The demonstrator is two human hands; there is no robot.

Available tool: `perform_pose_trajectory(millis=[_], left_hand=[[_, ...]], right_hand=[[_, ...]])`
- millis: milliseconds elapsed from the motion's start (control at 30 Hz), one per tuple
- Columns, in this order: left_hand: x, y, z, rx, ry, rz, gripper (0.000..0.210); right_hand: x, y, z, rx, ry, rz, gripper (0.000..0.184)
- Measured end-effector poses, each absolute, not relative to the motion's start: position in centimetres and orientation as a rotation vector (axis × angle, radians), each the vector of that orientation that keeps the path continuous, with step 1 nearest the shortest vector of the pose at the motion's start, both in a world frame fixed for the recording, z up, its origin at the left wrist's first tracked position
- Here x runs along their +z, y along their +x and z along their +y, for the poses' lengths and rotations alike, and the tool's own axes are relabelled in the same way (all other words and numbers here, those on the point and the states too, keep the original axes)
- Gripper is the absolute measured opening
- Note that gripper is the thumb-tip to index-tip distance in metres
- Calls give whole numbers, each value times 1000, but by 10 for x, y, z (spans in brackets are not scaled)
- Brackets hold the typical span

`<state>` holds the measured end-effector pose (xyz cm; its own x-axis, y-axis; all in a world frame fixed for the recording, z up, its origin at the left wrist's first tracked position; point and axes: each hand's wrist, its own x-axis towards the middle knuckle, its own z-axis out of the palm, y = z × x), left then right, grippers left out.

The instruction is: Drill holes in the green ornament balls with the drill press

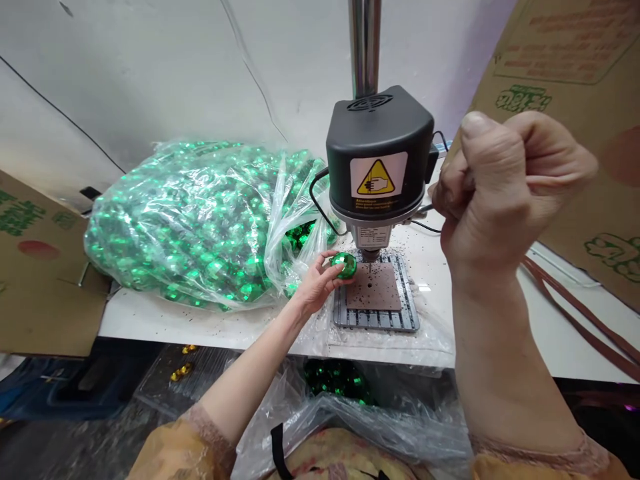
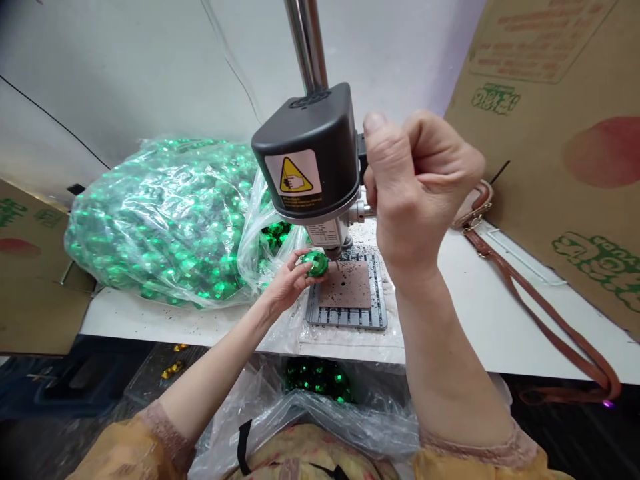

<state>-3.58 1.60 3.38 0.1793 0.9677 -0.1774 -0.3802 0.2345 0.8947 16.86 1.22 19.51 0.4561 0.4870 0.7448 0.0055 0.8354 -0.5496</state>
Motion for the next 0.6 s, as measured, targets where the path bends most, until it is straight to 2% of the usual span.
perform_pose_trajectory(millis=[133, 333, 600], left_hand=[[34, -42, 12, 1068, 730, 920, 58], [39, -44, 4, 1126, 614, 898, 41], [41, -41, 6, 1069, 500, 906, 37]], right_hand=[[195, 168, 13, 296, -511, -1056, 46], [193, 168, 12, 291, -512, -1047, 46], [193, 168, 12, 298, -515, -1048, 46]])
